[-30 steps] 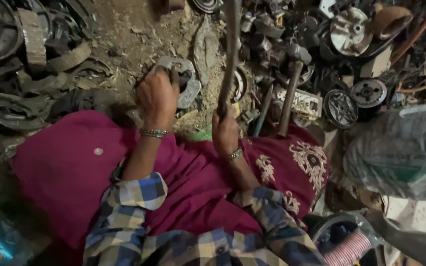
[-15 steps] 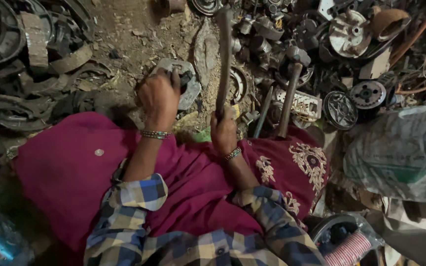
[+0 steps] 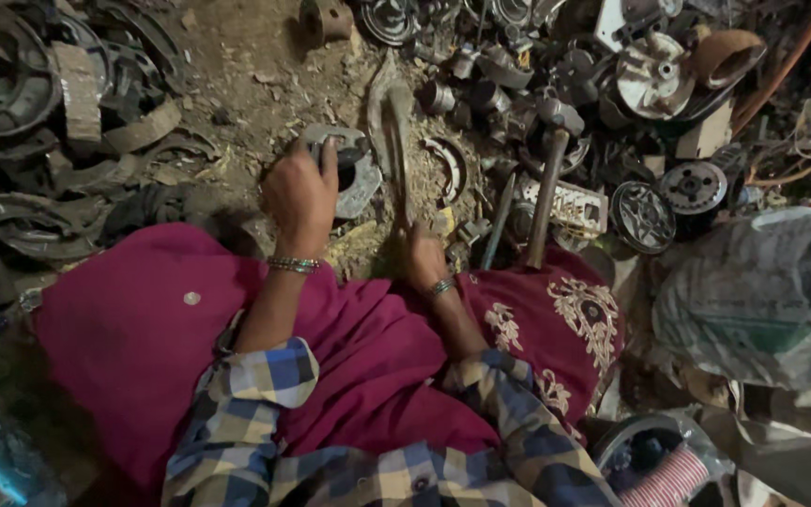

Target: The person sits on the floor and repeatedly strikes a small metal piece with a hammer while holding it against a hexagonal metal block. The person repositions the piece several times and continues hammering throughout the clip.

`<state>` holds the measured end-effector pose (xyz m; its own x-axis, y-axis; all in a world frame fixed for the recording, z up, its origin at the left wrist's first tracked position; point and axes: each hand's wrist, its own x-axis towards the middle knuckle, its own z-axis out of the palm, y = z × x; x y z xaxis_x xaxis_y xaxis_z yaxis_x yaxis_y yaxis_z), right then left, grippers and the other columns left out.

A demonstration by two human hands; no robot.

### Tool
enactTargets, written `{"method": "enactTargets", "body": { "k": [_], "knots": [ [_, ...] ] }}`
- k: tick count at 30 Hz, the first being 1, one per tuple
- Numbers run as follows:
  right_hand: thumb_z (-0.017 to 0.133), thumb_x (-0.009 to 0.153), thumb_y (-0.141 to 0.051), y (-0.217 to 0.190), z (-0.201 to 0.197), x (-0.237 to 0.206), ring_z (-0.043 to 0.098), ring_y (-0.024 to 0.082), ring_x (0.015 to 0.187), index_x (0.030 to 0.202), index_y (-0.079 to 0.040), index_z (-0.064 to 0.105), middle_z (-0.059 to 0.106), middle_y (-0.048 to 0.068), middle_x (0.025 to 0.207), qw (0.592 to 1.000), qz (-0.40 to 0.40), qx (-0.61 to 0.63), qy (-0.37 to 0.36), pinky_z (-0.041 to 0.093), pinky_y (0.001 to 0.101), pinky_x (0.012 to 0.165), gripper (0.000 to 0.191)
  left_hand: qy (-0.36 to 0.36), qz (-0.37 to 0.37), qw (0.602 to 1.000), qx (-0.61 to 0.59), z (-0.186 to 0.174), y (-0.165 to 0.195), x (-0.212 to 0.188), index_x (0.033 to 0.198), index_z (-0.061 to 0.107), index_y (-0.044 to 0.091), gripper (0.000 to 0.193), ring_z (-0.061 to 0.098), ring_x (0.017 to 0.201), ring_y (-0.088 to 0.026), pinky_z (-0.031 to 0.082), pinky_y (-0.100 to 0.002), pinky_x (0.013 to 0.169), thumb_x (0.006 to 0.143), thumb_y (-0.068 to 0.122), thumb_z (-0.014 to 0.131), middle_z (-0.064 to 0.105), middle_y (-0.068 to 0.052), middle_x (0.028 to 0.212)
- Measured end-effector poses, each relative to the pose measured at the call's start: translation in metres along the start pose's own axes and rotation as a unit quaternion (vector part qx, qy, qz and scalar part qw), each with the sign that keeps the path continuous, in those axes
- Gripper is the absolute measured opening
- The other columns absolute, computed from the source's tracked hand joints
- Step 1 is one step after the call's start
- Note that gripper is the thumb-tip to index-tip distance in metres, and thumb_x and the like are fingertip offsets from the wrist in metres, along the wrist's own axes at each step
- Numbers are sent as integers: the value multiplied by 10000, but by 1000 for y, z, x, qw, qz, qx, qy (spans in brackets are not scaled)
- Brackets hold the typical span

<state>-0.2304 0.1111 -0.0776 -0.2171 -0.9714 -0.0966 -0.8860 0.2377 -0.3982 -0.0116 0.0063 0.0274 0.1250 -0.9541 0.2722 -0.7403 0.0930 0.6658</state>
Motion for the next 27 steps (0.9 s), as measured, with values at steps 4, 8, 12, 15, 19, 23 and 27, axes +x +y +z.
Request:
{"method": "enactTargets", "body": {
  "k": [4,8,12,15,19,23,27],
  "knots": [
    [627,1033,-279,-20,-24,2,669,483,942,1199,-14,569,682,299,1047,994,-81,-22,64,539,551,818,318,17,-1,998,-58,-1,-8,3,918,745,-25,465,683,695,-459,529,-539,629,1051,407,637,694,-273,768],
    [661,998,-270,-51,-44,43,712,280,1030,1336,-35,563,679,167,1212,958,-10,287,15,581,410,858,423,30,6,990,-141,-1,-14,6,919,752,-20,451,682,697,-441,512,-518,610,1033,406,661,697,-253,762],
    [669,1037,-205,-71,-48,87,594,130,893,1419,-44,540,696,87,1191,713,34,695,-82,530,292,770,435,-58,-82,972,-213,-3,-22,11,777,698,-20,506,668,586,-328,466,-454,585,1036,415,678,663,-193,643],
    [707,1028,-152,-76,-53,101,616,127,888,1390,-6,593,679,75,1142,729,-6,682,-60,547,294,796,407,-28,-41,952,-303,-9,-31,16,769,648,-28,468,604,529,-248,440,-431,566,1072,327,687,627,-112,620],
    [747,1006,-172,-74,-82,105,667,123,944,1371,-26,661,646,34,1080,807,-87,578,-89,609,328,886,403,-17,-101,902,-420,-25,-34,21,813,639,32,392,496,528,-126,412,-352,507,1075,313,716,598,2,662],
    [758,939,-166,-74,-113,101,750,135,925,1334,-53,668,761,71,1064,880,-136,434,-137,666,316,869,421,-48,-237,822,-516,-37,-30,22,712,577,120,411,461,421,-59,340,-265,376,990,384,725,514,58,571],
    [748,949,-124,-78,-124,92,754,136,871,1330,-62,691,776,68,1050,903,-191,347,-164,669,293,761,390,-8,-216,826,-521,-29,-31,23,698,526,104,462,430,469,-59,349,-272,424,991,392,737,469,65,588]
  ]
}}
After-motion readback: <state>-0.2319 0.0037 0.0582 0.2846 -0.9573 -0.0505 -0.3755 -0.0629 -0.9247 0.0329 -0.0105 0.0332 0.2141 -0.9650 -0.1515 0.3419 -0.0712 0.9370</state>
